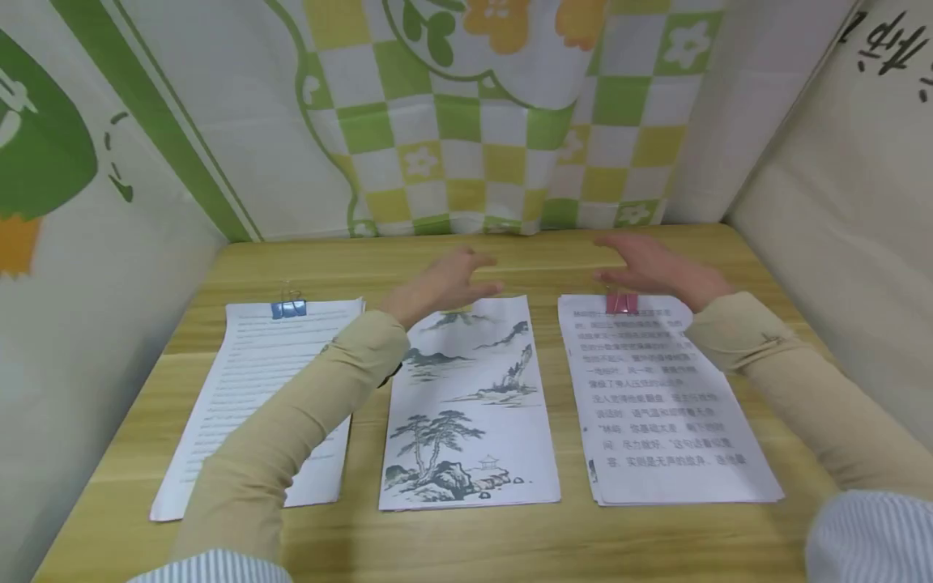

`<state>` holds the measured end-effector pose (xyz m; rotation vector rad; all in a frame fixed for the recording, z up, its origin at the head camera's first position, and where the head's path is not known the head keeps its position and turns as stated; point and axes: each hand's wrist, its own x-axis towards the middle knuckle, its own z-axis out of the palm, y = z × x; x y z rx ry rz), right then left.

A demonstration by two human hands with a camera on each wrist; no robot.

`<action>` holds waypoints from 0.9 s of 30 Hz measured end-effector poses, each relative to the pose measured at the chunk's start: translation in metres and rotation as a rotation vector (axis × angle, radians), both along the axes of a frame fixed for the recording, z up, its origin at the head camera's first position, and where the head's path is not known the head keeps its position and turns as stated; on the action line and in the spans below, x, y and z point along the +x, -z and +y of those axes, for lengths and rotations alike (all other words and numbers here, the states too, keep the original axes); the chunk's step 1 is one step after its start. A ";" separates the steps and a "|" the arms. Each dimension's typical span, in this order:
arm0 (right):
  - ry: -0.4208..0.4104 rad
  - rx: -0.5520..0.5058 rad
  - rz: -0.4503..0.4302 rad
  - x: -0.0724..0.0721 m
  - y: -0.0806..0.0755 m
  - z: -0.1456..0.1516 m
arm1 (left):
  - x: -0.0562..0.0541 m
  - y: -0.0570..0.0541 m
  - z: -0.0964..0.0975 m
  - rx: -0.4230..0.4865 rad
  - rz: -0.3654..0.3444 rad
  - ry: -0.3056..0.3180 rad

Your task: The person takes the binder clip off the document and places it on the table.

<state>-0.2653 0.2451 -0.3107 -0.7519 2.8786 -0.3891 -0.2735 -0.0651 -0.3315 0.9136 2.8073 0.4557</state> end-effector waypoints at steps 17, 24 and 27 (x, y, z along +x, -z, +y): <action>0.089 0.055 -0.027 0.038 0.021 0.067 | 0.001 0.032 0.058 0.022 -0.026 0.116; 0.188 -0.009 -0.104 0.059 0.033 0.100 | 0.002 0.041 0.082 0.037 -0.099 0.089; 0.223 -0.013 -0.119 0.067 0.039 0.114 | 0.004 0.041 0.092 0.047 -0.124 0.061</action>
